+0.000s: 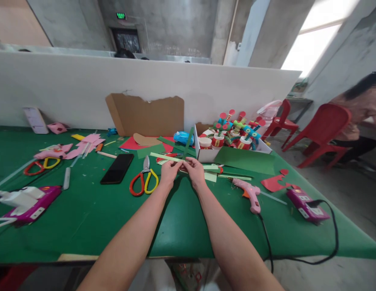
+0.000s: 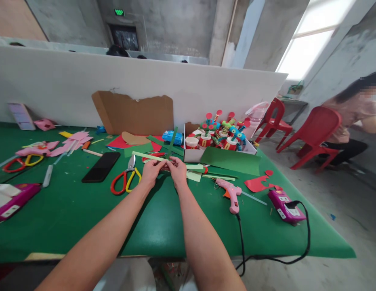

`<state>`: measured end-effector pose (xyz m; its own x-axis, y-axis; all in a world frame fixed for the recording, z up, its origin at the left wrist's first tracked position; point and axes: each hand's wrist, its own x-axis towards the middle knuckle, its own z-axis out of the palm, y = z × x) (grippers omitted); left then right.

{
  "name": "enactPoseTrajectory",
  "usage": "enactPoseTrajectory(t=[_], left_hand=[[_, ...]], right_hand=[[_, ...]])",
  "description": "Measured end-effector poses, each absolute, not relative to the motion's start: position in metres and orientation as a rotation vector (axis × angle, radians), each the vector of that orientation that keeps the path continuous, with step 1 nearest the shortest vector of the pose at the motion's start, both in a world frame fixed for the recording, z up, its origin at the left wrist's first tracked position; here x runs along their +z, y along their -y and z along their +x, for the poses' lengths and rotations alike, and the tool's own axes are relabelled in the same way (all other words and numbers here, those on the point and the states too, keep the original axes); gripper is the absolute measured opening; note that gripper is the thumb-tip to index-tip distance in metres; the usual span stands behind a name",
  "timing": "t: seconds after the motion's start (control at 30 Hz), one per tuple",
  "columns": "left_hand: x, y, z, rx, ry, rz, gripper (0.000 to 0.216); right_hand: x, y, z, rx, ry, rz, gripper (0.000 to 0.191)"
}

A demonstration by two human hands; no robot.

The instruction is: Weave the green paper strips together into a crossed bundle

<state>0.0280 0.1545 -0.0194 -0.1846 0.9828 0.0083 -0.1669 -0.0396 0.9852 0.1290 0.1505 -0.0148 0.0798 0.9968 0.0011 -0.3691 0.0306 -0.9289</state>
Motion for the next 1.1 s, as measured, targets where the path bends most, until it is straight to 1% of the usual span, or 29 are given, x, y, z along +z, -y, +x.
enactPoseTrajectory(t=[0.1, 0.2, 0.3, 0.53, 0.67, 0.87, 1.1], left_hand=[[-0.023, -0.158, 0.024, 1.395, -1.263, 1.115, 0.036], [-0.023, -0.160, 0.019, 1.302, -1.399, 1.334, 0.030], [-0.021, -0.160, 0.017, 1.255, -1.436, 1.457, 0.026], [-0.011, -0.152, 0.026, 1.371, -1.165, 1.145, 0.036], [-0.006, -0.149, 0.029, 1.376, -1.083, 1.049, 0.041], [-0.010, -0.152, 0.025, 1.430, -1.046, 1.011, 0.037], [-0.009, -0.154, 0.024, 1.403, -1.070, 1.101, 0.034]], right_hand=[[-0.012, -0.149, 0.136, 1.384, 0.905, -0.994, 0.041], [-0.010, -0.148, 0.142, 1.405, 0.921, -1.021, 0.039], [-0.010, -0.148, 0.144, 1.401, 0.930, -0.998, 0.039], [-0.014, -0.150, 0.134, 1.279, 0.849, -0.997, 0.034], [-0.017, -0.150, 0.126, 1.214, 0.782, -0.960, 0.032], [-0.014, -0.146, 0.125, 1.231, 0.833, -0.960, 0.032], [-0.015, -0.147, 0.127, 1.264, 0.820, -0.998, 0.032]])
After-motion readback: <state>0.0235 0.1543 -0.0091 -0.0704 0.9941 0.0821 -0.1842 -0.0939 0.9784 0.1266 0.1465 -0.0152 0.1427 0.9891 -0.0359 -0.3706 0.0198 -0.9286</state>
